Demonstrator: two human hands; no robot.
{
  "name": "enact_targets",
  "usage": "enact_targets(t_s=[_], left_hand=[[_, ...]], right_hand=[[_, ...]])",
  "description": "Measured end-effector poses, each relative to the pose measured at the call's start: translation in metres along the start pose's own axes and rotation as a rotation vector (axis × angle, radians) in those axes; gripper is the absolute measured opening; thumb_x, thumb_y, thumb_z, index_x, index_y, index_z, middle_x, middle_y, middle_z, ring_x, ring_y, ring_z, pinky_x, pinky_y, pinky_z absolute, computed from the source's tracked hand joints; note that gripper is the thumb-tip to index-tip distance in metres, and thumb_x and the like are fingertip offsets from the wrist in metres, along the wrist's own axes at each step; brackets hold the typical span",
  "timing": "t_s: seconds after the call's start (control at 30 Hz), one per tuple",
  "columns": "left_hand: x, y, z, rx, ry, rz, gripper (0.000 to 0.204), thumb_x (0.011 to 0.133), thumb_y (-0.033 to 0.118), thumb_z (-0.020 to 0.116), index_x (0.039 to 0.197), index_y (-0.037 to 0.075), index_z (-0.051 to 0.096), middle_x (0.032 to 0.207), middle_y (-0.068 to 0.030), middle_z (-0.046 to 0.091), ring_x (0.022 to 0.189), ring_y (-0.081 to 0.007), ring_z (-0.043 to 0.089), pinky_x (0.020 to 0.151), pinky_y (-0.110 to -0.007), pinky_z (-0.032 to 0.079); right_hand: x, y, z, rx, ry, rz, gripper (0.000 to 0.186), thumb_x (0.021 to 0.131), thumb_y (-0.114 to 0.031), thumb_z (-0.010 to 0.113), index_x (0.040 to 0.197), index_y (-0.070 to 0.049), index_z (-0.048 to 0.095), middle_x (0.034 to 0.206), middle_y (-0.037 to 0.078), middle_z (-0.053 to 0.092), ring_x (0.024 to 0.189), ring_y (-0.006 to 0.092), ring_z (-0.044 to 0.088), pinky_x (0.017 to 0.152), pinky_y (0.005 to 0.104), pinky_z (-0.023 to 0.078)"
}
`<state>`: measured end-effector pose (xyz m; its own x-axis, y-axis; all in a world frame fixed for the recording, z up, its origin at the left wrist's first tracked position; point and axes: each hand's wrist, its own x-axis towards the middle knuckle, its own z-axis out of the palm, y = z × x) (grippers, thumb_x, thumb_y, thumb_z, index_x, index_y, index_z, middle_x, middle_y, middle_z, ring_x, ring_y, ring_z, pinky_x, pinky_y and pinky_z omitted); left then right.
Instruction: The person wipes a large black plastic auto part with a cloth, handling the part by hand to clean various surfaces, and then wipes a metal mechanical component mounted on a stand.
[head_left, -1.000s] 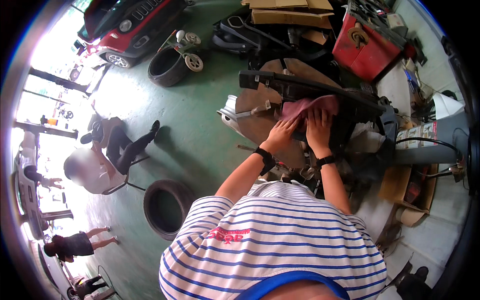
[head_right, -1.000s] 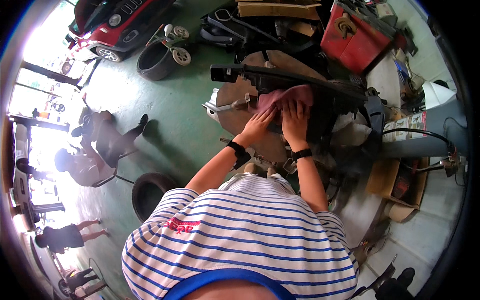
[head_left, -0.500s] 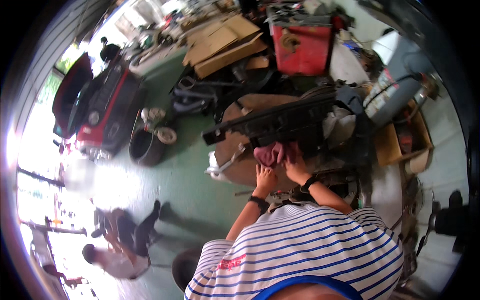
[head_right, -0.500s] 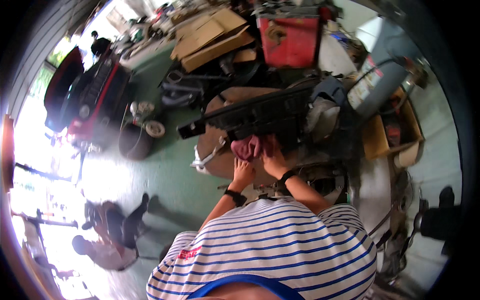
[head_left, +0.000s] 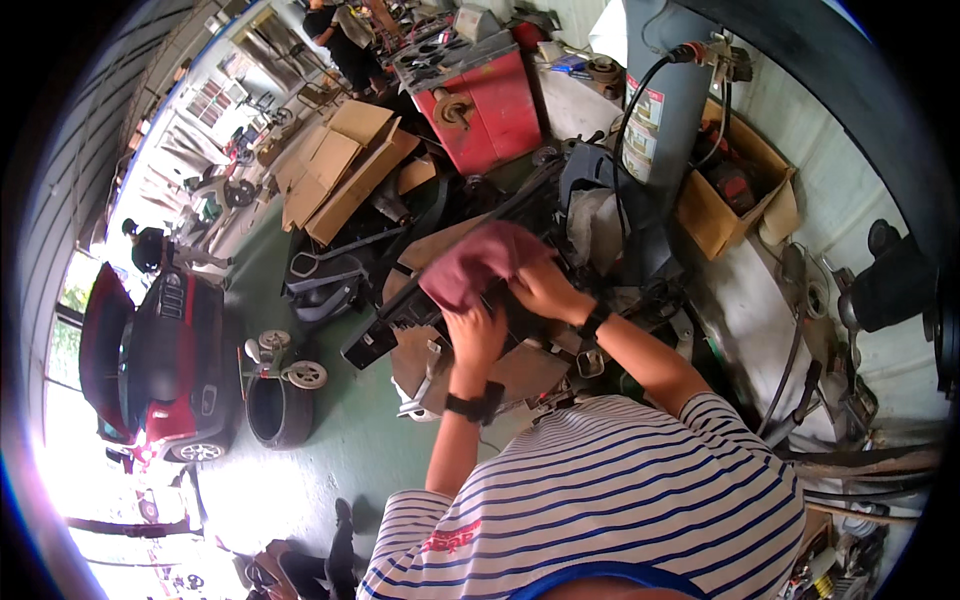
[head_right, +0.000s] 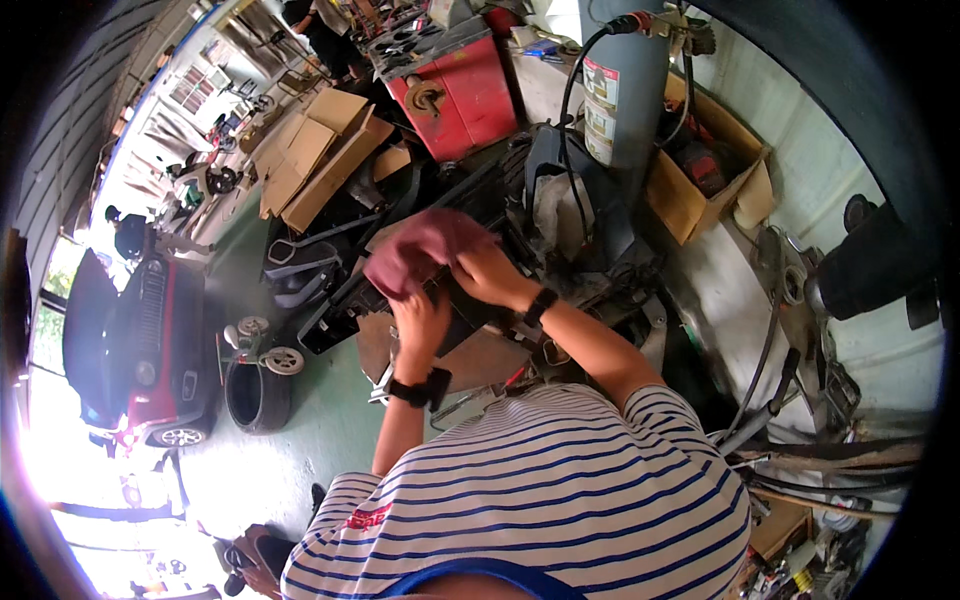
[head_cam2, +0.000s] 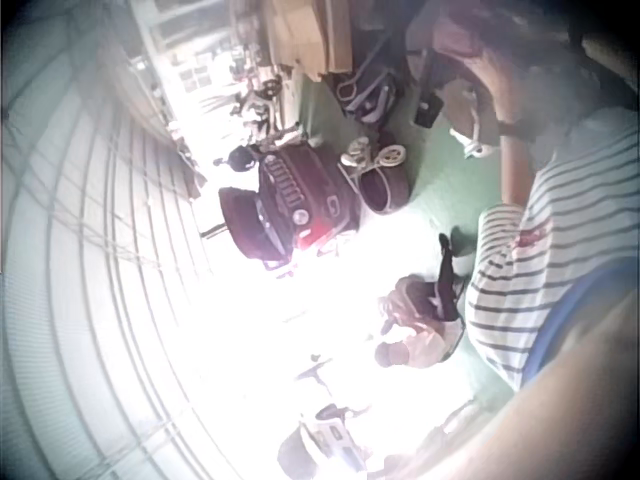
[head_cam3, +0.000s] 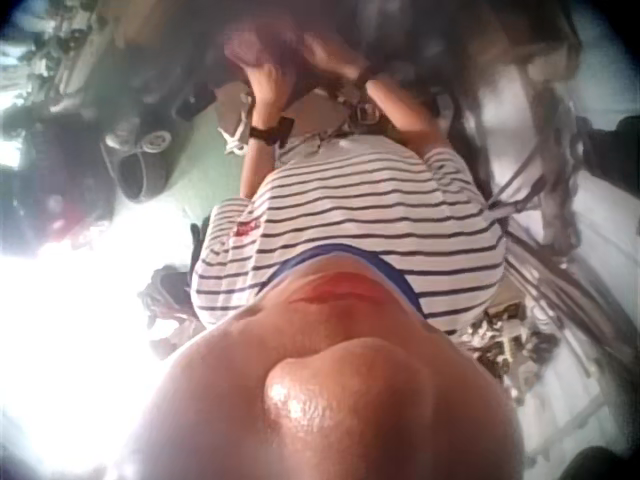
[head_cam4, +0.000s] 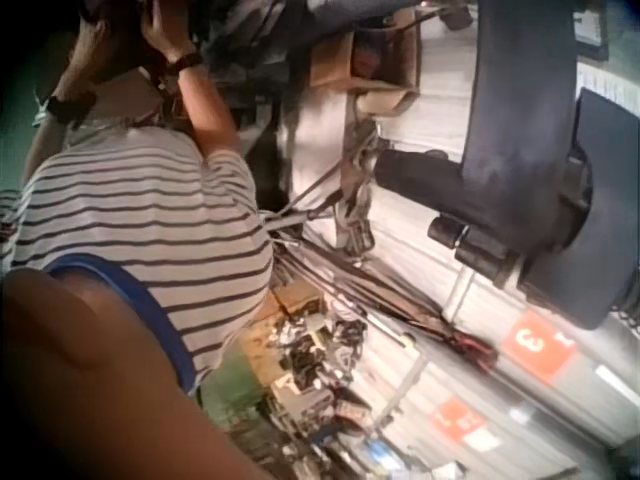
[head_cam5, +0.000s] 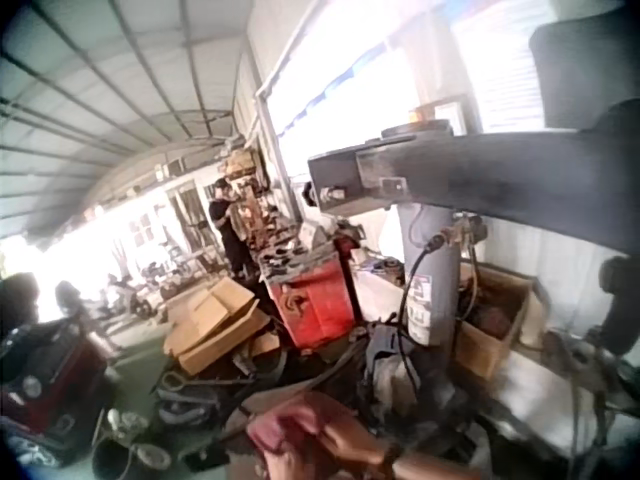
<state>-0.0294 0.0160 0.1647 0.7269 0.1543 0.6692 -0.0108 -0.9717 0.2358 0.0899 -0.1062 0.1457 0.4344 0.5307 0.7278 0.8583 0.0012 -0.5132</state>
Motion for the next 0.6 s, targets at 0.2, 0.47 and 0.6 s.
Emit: enact_targets(t_s=[0.2, 0.47, 0.6], left_hand=[[0.042, -0.026, 0.024, 0.074, -0.004, -0.089, 0.039, 0.083, 0.023, 0.062, 0.11, -0.003, 0.052, 0.111, -0.0236, 0.055, 0.107, -0.0412, 0.051, 0.093, -0.05, 0.038], [-0.014, -0.035, 0.067, 0.118, -0.251, -0.073, 0.065, 0.082, 0.032, 0.06, 0.14, 0.011, 0.042, 0.144, -0.022, 0.038, 0.134, -0.0404, 0.033, 0.109, -0.055, 0.025], [-0.017, -0.023, 0.061, 0.202, -0.187, -0.016, 0.057, 0.081, 0.029, 0.061, 0.132, 0.009, 0.051, 0.135, -0.0203, 0.049, 0.126, -0.0391, 0.044, 0.105, -0.054, 0.032]], right_hand=[[0.057, -0.001, -0.009, -0.089, 0.09, -0.072, 0.034, 0.077, -0.004, 0.058, 0.111, -0.003, 0.059, 0.104, 0.017, 0.061, 0.099, 0.0392, 0.056, 0.089, 0.0482, 0.044], [-0.034, 0.032, 0.047, -0.171, -0.132, 0.098, 0.038, 0.077, -0.009, 0.059, 0.115, -0.006, 0.058, 0.118, 0.019, 0.058, 0.107, 0.0384, 0.055, 0.089, 0.0472, 0.046], [-0.041, 0.022, 0.056, -0.108, -0.026, 0.123, 0.037, 0.078, -0.013, 0.06, 0.115, -0.007, 0.058, 0.115, 0.019, 0.059, 0.105, 0.0377, 0.056, 0.087, 0.0464, 0.047]])
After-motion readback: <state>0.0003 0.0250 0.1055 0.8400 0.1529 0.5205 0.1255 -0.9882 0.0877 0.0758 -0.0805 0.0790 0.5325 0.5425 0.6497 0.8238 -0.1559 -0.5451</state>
